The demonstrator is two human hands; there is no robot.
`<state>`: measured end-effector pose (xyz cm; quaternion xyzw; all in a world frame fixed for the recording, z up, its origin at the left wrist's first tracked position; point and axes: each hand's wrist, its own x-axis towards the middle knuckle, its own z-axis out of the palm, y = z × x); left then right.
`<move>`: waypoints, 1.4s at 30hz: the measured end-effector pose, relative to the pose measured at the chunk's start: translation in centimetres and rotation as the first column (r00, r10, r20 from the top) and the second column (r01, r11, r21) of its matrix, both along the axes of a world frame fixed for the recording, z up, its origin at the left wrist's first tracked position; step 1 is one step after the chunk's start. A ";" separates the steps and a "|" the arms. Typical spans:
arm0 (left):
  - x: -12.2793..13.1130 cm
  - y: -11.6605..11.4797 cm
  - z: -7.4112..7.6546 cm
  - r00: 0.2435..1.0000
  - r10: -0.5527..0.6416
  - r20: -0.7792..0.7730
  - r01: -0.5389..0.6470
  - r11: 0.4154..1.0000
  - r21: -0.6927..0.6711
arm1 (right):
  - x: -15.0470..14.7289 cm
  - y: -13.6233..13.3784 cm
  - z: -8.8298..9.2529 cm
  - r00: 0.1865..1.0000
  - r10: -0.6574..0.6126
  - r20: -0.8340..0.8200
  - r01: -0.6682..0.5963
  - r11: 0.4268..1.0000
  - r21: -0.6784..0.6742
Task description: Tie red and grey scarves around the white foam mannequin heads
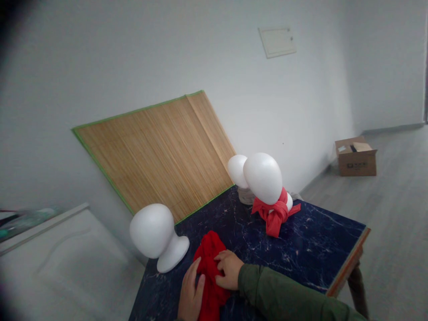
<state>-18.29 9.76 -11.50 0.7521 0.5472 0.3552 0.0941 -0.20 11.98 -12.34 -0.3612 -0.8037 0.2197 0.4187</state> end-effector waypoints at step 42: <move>0.1 5.5 0.0 0.926 0.158 -0.341 0.011 0.896 0.444 | 1.9 2.8 1.7 0.941 -0.199 -0.272 0.251 0.953 0.170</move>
